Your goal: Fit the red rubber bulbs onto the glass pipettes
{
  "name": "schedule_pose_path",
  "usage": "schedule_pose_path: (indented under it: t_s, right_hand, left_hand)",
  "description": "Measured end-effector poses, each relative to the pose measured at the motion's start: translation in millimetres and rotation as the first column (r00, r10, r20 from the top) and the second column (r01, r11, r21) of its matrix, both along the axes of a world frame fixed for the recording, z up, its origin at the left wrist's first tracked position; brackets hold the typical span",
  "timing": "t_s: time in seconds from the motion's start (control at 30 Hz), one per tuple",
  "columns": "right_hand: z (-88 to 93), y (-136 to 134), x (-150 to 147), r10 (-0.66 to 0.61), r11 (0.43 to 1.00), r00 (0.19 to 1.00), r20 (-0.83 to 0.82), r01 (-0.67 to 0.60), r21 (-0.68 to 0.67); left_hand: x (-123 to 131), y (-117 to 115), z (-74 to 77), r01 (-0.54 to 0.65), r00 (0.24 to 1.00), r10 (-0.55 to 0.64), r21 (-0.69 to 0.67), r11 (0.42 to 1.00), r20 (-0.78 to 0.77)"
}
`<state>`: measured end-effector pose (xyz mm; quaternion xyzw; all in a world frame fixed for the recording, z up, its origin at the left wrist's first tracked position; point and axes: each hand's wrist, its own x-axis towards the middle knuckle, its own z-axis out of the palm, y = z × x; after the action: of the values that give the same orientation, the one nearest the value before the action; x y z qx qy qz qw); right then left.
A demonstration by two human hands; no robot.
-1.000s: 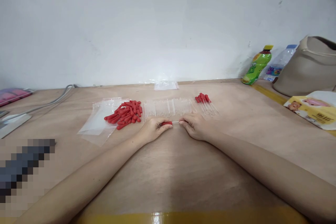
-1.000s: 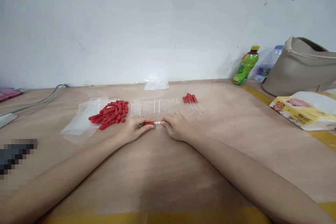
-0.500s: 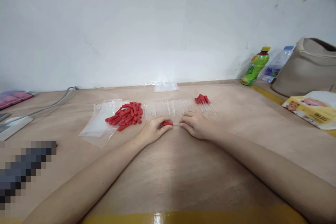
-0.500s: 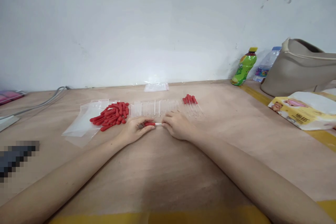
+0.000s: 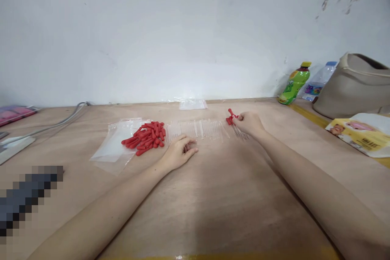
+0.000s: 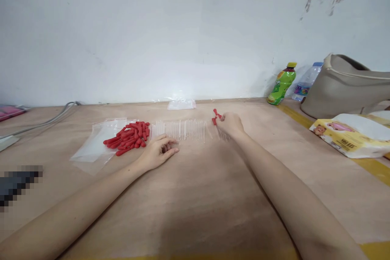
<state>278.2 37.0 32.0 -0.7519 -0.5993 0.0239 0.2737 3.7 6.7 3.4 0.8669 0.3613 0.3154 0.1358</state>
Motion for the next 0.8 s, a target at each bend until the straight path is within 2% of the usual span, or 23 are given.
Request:
schedule_pose_path:
  t_s: [0.17, 0.27, 0.47, 0.67, 0.8]
  right_hand:
    - [-11.3, -6, -14, -0.035, 0.996, 0.994, 0.103, 0.044, -0.079]
    - [-12.5, -5, -15, -0.063, 0.99, 0.981, 0.182, 0.085, -0.112]
    - [-10.4, -7, -14, -0.058, 0.981, 0.97, 0.235, 0.099, -0.167]
    - [-12.8, -12, -29, 0.025, 0.998, 0.976, 0.216, -0.011, -0.065]
    - [-15.8, -13, -39, 0.058, 0.994, 0.973, 0.225, -0.035, -0.105]
  left_hand:
    - [-1, 1, 0.1, -0.002, 1.0, 0.002, -0.016, 1.0, -0.007]
    - [-1, 0, 0.5, 0.007, 1.0, -0.007, -0.033, 0.999, -0.007]
    - [-2, -1, 1.3, 0.0, 1.0, -0.001, -0.039, 0.999, -0.01]
    - [-2, -2, 0.1, 0.003, 1.0, -0.003, -0.031, 1.0, -0.002]
    - [-2, -2, -0.3, -0.004, 1.0, 0.003, -0.018, 1.0, -0.003]
